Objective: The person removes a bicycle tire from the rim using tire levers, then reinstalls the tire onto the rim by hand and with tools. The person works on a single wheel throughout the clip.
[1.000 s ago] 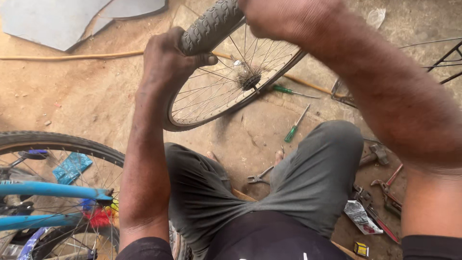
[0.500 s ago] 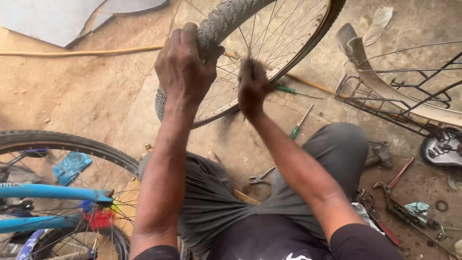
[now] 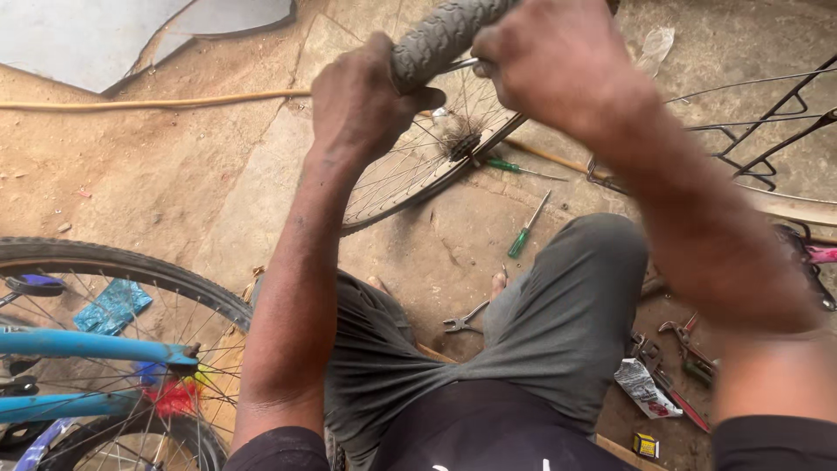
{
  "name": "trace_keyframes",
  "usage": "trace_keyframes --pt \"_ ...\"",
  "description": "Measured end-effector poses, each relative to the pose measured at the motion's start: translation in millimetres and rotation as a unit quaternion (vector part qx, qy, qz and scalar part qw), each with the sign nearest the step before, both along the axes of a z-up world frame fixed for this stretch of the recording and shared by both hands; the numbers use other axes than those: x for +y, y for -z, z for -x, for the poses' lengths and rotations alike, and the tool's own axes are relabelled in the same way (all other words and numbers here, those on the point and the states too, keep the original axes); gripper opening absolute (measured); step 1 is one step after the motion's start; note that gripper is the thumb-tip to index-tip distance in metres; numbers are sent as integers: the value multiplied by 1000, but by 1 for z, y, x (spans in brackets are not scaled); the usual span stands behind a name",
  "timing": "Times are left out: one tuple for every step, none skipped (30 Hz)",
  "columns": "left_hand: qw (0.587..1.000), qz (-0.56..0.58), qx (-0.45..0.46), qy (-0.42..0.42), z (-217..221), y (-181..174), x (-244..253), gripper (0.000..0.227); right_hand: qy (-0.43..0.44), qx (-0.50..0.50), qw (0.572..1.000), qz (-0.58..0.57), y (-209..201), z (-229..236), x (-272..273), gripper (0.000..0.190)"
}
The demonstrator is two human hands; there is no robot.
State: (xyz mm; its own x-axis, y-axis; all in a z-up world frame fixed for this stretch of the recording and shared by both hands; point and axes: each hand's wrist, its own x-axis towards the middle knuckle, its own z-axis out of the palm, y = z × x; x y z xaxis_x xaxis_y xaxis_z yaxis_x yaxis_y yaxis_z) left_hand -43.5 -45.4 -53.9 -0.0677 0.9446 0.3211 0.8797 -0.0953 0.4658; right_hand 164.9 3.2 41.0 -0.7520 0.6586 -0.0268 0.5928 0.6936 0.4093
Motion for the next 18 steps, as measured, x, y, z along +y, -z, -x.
trace_keyframes --pt "1000 14 5 1 -3 -3 -1 58 39 13 998 52 -12 5 -1 23" --pt "1000 28 10 1 -6 -5 -1 58 78 25 991 104 -20 12 -1 23" --pt "999 44 14 4 -8 -6 -2 58 118 37 980 157 -23 17 -1 25" --pt "999 51 4 2 -8 -6 -2 57 94 13 990 107 -21 23 -3 25" --pt "998 58 -6 1 -8 -6 -1 56 69 -10 996 57 -14 29 -5 25" --pt "998 65 -17 0 -8 -5 0 55 43 -34 998 6 -4 34 -5 27" --pt "999 49 -17 1 -5 -4 0 56 76 -17 997 28 11 35 -9 23" --pt "999 33 -18 3 -1 -4 -1 58 109 1 993 51 30 32 -16 28" --pt "1000 12 -15 1 4 -6 0 60 100 95 990 31 50 29 -25 23" --pt "1000 -10 -9 -6 5 -7 0 61 91 188 978 12 68 26 -29 17" --pt "999 -28 -3 -15 5 -4 -7 63 52 260 964 -26 85 24 -26 17" --pt "999 -46 3 -24 6 -1 -11 64 13 330 942 -63 101 22 -22 17" --pt "997 -64 6 -32 9 2 -14 62 -23 398 913 -91 116 22 -21 17" --pt "996 -82 9 -39 14 5 -15 60 -49 429 897 -98 128 26 -14 14" --pt "994 -99 8 -36 12 10 -16 58 -65 456 881 -109 136 27 -6 12" --pt "994 -105 15 -23 14 15 -21 57 -81 482 864 -119 144 28 -5 10" --pt "992 -125 22 -8 21 14 -19 55 -83 508 850 -114 149 30 -6 7" --pt "989 -144 29 6 21 14 -16 53 -86 534 834 -108 155 33 -11 5"
